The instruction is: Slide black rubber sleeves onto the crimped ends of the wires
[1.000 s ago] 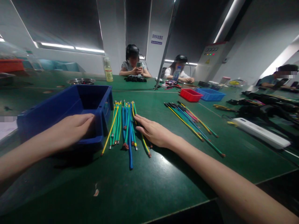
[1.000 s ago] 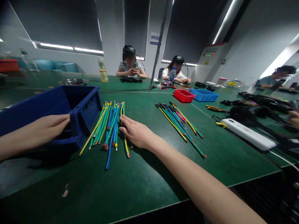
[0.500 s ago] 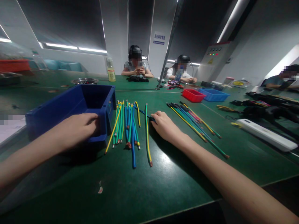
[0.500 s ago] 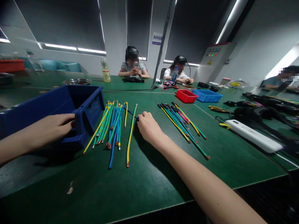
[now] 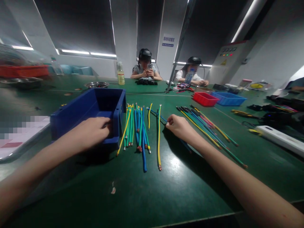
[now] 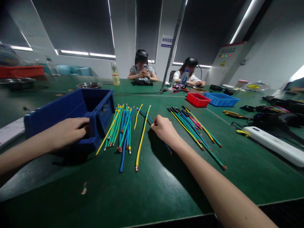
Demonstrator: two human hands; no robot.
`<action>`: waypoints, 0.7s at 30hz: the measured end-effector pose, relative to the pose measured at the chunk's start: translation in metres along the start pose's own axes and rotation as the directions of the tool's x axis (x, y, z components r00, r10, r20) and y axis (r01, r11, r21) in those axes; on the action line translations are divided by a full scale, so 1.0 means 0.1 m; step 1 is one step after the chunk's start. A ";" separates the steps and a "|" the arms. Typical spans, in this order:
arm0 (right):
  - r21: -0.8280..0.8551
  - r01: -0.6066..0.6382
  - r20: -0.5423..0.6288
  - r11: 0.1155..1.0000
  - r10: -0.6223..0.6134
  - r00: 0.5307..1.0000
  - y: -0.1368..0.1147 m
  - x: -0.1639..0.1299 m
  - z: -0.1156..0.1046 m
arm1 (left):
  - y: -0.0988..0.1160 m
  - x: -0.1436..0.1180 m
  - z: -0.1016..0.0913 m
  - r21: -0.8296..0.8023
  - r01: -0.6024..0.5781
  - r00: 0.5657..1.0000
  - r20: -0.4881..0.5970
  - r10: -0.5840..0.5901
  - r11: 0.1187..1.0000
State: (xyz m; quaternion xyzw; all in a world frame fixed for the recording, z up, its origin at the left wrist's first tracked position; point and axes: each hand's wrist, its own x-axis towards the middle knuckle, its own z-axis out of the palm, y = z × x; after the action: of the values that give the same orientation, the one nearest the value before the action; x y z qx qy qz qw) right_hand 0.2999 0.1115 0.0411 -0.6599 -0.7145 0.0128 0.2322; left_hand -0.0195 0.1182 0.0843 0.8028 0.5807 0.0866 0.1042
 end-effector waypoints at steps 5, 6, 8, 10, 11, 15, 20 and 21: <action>0.233 0.078 -0.066 0.969 -0.064 0.996 -0.11 0.00 0.04 | 0.01 -0.01 0.01 -0.001 -0.017 0.999 -0.036 0.017 1.000; 0.264 0.093 -0.080 0.960 -0.075 0.994 -0.13 -0.01 0.05 | 0.01 -0.01 0.01 0.001 -0.021 0.999 -0.046 0.022 1.000; 0.307 0.107 -0.113 0.946 -0.075 0.991 -0.12 -0.01 0.04 | 0.00 -0.01 0.02 0.009 -0.030 0.997 -0.065 0.030 1.000; 0.336 0.107 -0.157 0.936 -0.056 0.986 -0.08 0.00 0.03 | -0.01 0.00 0.03 0.015 -0.037 0.995 -0.088 0.038 0.999; 0.352 0.107 -0.183 0.930 -0.044 0.982 -0.05 0.01 0.03 | -0.02 0.00 0.04 0.017 -0.039 0.994 -0.100 0.041 0.999; 0.444 0.150 -0.258 0.883 -0.035 0.965 0.00 0.06 0.00 | -0.02 0.00 0.05 0.002 -0.062 0.987 -0.150 0.061 0.998; 0.551 0.314 -0.339 0.773 -0.136 0.931 -0.08 0.05 -0.06 | 0.03 -0.05 0.01 -0.057 -0.111 0.981 -0.165 0.100 0.992; 0.546 0.320 -0.338 0.774 -0.145 0.930 -0.10 0.04 -0.07 | 0.04 -0.07 0.01 -0.066 -0.110 0.980 -0.174 0.098 0.992</action>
State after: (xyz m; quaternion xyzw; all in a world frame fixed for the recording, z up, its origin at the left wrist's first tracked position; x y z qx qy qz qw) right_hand 0.2927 0.1114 0.0523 -0.4549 -0.7113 0.1136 0.5236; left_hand -0.0174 0.1105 0.0843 0.8172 0.5410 0.1823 0.0796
